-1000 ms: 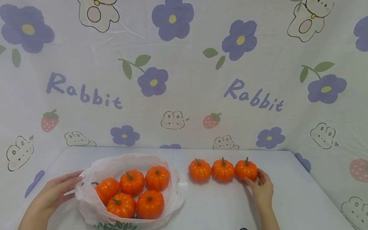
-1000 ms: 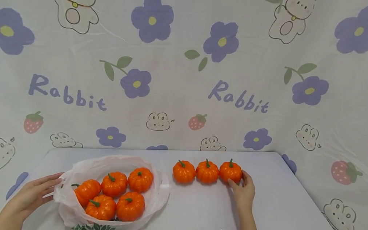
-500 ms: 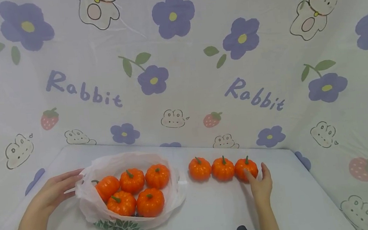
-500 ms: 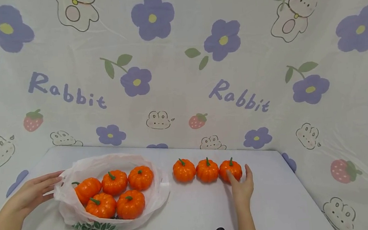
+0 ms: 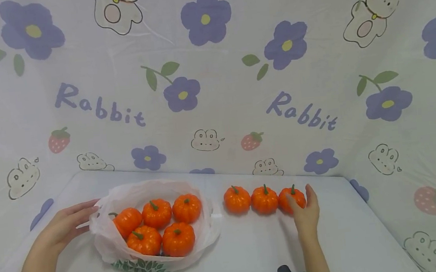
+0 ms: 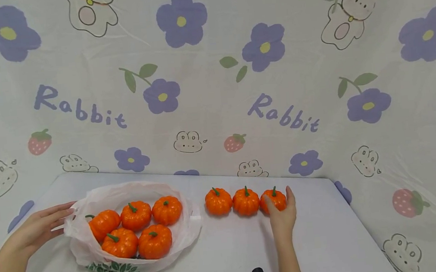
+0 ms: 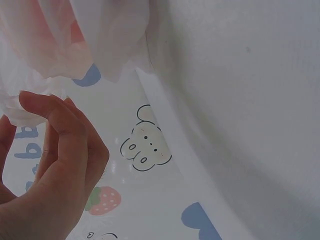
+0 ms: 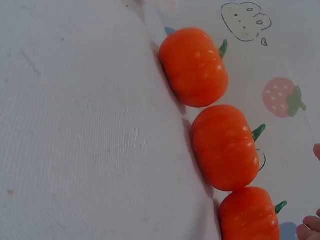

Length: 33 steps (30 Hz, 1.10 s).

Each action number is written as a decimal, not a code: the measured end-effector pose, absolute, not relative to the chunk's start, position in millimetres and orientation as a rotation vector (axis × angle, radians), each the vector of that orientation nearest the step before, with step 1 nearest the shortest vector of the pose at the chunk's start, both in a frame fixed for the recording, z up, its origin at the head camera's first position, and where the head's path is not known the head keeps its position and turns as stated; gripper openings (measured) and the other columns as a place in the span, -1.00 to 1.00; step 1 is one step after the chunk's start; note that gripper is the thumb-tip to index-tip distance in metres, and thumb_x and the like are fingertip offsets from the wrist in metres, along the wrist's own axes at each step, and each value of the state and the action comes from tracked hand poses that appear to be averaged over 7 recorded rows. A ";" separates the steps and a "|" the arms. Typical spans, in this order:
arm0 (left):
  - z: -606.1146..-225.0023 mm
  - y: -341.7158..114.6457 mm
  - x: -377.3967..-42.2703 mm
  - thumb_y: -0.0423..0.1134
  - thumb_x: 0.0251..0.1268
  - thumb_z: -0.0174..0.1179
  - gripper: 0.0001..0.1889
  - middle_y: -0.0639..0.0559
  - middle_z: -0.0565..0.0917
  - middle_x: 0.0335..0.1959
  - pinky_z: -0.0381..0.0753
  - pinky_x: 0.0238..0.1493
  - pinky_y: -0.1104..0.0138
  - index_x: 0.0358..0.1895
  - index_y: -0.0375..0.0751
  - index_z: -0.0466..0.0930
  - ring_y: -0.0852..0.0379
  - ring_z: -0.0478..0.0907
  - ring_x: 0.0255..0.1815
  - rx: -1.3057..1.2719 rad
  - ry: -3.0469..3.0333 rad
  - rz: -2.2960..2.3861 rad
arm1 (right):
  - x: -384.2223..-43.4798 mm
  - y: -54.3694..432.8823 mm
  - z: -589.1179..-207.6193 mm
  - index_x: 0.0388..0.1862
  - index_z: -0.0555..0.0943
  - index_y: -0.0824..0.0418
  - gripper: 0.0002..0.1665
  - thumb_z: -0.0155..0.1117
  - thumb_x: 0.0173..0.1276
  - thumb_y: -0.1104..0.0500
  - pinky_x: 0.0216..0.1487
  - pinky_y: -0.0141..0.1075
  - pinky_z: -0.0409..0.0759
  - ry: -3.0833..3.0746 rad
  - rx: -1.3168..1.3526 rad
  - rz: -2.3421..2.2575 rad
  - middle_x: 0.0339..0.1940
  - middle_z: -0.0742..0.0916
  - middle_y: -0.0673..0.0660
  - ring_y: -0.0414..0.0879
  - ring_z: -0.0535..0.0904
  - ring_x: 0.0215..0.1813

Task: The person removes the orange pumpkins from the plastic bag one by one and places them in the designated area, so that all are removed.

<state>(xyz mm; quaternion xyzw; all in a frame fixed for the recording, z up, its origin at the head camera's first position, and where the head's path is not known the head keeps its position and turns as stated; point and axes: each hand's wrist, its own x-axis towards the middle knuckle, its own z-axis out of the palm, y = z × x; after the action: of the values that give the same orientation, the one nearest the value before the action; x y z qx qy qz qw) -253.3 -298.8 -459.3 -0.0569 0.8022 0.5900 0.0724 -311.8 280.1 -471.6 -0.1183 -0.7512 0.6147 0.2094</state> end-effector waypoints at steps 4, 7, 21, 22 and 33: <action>-459.7 -299.2 -253.8 0.13 0.39 0.10 -0.24 -0.17 0.28 0.49 0.58 0.26 0.09 0.49 -0.25 0.17 0.37 0.43 0.10 -0.162 2.406 1.782 | -310.4 271.9 -466.0 0.60 -0.02 0.15 -0.05 0.27 0.38 0.14 0.62 0.00 -0.03 -2.125 -0.290 1.710 0.62 0.11 0.20 0.12 -0.04 0.64; -459.3 -299.3 -254.3 0.12 0.40 0.10 -0.25 -0.07 0.36 0.44 0.60 0.23 0.14 0.49 -0.25 0.17 0.43 0.44 0.04 -0.158 2.406 1.786 | -309.1 264.9 -462.5 0.60 -0.01 0.13 -0.04 0.29 0.37 0.14 0.58 -0.01 0.11 -2.147 -0.254 1.733 0.62 0.11 0.18 0.11 -0.04 0.64; -459.0 -299.7 -253.1 0.12 0.38 0.11 -0.26 0.03 0.42 0.39 0.60 0.24 0.11 0.48 -0.23 0.20 0.40 0.45 0.04 -0.160 2.406 1.795 | -308.9 232.6 -456.7 0.56 0.12 0.06 -0.09 0.34 0.33 0.05 0.59 -0.03 0.10 -2.379 -0.010 1.719 0.58 0.26 0.13 0.05 0.06 0.62; -458.9 -299.7 -253.3 0.13 0.38 0.11 -0.25 0.05 0.43 0.38 0.59 0.24 0.10 0.48 -0.23 0.20 0.41 0.45 0.03 -0.163 2.404 1.797 | -308.4 229.9 -456.7 0.55 0.14 0.05 -0.09 0.35 0.32 0.03 0.59 -0.02 0.10 -2.391 0.018 1.726 0.58 0.27 0.12 0.04 0.07 0.62; -458.1 -297.7 -253.2 0.17 0.36 0.12 -0.21 -0.23 0.21 0.52 0.55 0.28 0.06 0.49 -0.23 0.17 0.08 0.42 0.28 -0.182 2.406 1.776 | -308.8 203.2 -462.2 0.45 0.30 -0.10 -0.22 0.37 0.29 0.08 0.52 -0.05 0.23 -2.481 0.277 1.777 0.50 0.41 0.00 -0.03 0.22 0.57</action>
<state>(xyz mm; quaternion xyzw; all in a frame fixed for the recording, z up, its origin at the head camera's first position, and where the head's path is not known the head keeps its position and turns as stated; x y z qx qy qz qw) -253.2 -297.7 -458.1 -0.0607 0.8009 0.5912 0.0730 -308.8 203.2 -462.2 0.0905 -0.8090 0.5795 0.0386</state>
